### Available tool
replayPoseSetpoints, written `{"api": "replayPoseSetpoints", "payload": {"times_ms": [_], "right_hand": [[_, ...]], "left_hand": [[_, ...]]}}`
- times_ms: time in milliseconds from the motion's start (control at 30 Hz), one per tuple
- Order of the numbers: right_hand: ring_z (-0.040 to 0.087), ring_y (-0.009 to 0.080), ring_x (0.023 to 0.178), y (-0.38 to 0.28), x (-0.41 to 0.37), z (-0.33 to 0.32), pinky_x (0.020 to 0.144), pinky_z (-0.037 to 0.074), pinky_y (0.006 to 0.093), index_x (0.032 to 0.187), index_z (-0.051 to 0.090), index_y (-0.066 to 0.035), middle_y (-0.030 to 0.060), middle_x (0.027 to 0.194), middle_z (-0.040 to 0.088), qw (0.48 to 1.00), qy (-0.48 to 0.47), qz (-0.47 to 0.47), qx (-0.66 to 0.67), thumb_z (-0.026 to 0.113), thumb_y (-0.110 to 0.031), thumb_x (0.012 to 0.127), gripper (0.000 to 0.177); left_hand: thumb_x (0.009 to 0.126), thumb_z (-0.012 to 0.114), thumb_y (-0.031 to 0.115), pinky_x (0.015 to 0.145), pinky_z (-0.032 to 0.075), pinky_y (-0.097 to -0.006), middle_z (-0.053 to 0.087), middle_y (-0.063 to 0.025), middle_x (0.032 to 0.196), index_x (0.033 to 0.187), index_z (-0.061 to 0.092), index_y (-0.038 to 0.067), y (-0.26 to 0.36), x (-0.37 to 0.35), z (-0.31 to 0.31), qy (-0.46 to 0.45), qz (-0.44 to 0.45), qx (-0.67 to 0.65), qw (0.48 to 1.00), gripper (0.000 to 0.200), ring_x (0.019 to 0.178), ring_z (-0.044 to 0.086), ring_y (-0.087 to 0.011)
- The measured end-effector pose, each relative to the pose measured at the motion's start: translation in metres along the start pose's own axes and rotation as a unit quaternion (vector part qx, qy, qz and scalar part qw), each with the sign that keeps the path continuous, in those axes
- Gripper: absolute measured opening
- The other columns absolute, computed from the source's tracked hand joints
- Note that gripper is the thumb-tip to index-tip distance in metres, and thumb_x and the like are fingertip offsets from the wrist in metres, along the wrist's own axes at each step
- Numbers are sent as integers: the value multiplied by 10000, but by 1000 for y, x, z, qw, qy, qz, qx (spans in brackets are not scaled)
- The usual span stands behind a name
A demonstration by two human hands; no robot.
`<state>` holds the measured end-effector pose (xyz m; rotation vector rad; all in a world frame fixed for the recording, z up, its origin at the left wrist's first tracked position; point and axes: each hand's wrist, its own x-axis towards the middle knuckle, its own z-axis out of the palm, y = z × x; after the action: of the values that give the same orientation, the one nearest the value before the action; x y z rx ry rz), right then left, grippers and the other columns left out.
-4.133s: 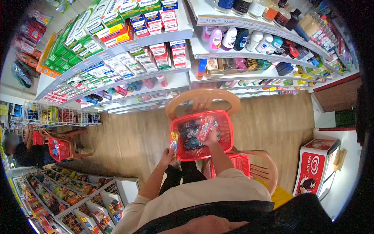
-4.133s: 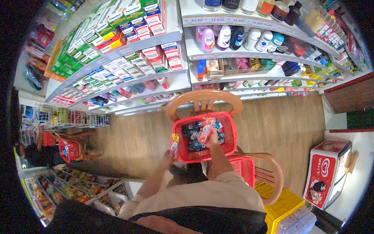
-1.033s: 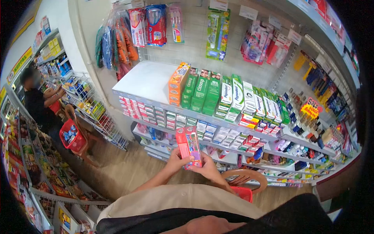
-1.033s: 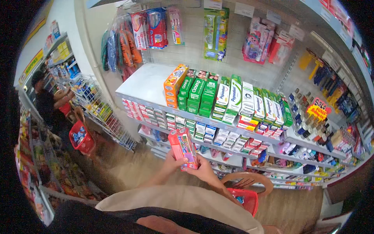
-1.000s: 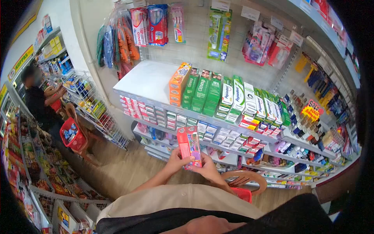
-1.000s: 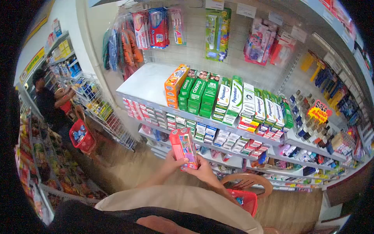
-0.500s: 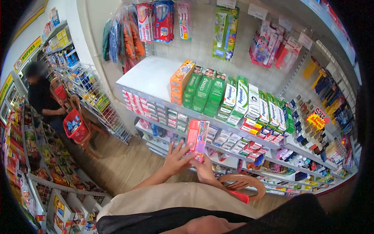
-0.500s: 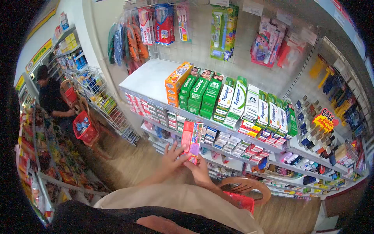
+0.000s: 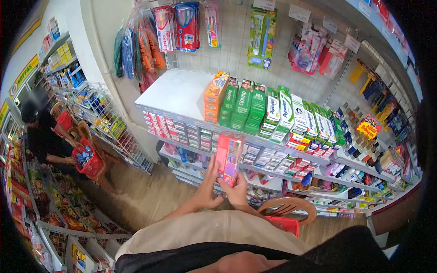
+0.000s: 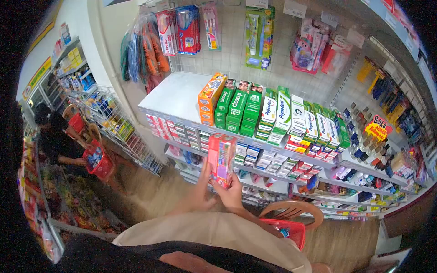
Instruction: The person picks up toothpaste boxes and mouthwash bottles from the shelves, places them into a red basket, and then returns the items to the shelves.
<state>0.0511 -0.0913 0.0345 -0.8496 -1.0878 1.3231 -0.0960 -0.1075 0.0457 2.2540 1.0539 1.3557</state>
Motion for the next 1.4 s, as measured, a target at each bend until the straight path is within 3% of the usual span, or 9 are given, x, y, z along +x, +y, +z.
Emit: {"api": "replayPoseSetpoints", "payload": {"times_ms": [133, 300, 600, 700, 867, 933, 1067, 1133, 1400], "right_hand": [[665, 152, 962, 6, 2, 21, 839, 532, 316, 1220, 570, -4, 96, 1080, 699, 988, 7, -74, -134, 804, -77, 793, 493], [692, 230, 986, -15, -2, 55, 854, 534, 349, 1294, 544, 1, 156, 1061, 700, 951, 20, -179, -251, 814, -108, 767, 602], [515, 346, 1290, -10, 2, 61, 1040, 438, 419, 1424, 438, -30, 201, 1409, 492, 893, -93, -252, -360, 796, -158, 767, 759], [598, 306, 1159, 0, 1, 58, 1013, 455, 407, 1412, 452, -22, 195, 1416, 477, 877, -98, -272, -384, 804, -104, 737, 766], [562, 303, 1199, 23, -8, 42, 1006, 468, 394, 1402, 465, -33, 184, 1417, 462, 917, -78, -211, -329, 771, -80, 773, 700], [523, 320, 1249, 28, -13, 37, 1018, 469, 387, 1396, 472, -42, 187, 1417, 455, 930, -68, -188, -307, 753, -72, 788, 670], [556, 294, 1201, 36, -20, 30, 968, 508, 369, 1350, 515, -33, 186, 1374, 479, 936, -23, -173, -305, 749, -46, 788, 609], [563, 291, 1190, 42, -23, 25, 960, 515, 366, 1337, 528, -31, 186, 1359, 489, 936, -7, -168, -310, 749, -50, 790, 590], [646, 232, 1037, 57, -39, 12, 813, 549, 328, 1332, 549, -87, 144, 1345, 508, 937, 40, -137, -318, 741, -59, 807, 560]], "left_hand": [[793, 770, 121, 1114, 333, -452, 182, -273, 1568, 1543, -58, -27, 14, 11, -2, 120, -73, -213, 967, 1126, 1422, 314, -321], [867, 644, -45, 1010, 455, -346, 334, -186, 1457, 1544, -115, 36, 27, 26, -14, 199, -139, -317, 917, 1020, 1260, 486, -236], [861, 635, -49, 1008, 457, -356, 394, -146, 1409, 1557, -18, 36, -16, 21, -57, 202, -173, -413, 871, 958, 1232, 494, -219], [898, 626, 25, 1015, 444, -357, 406, -156, 1434, 1555, 75, 10, -36, 38, -89, 199, -201, -383, 879, 857, 1250, 478, -208], [905, 626, 65, 984, 474, -375, 502, -133, 1379, 1487, 293, -36, -62, 89, -154, 175, -250, -388, 870, 678, 1224, 522, -199], [926, 614, 160, 896, 520, -414, 624, -104, 1192, 1284, 523, 35, -87, 108, -171, 155, -311, -514, 784, 390, 1067, 629, -199], [943, 623, 225, 864, 530, -423, 663, -106, 1137, 1208, 557, 45, -116, 146, -187, 147, -226, -414, 870, 327, 1002, 660, -225], [946, 618, 216, 851, 537, -430, 679, -117, 1107, 1213, 558, 25, -103, 170, -196, 107, -291, -602, 736, 333, 961, 677, -239], [966, 574, 158, 849, 546, -430, 675, -147, 1103, 1238, 539, -11, -129, 207, -175, 95, -291, -585, 751, 323, 946, 681, -250]]}}
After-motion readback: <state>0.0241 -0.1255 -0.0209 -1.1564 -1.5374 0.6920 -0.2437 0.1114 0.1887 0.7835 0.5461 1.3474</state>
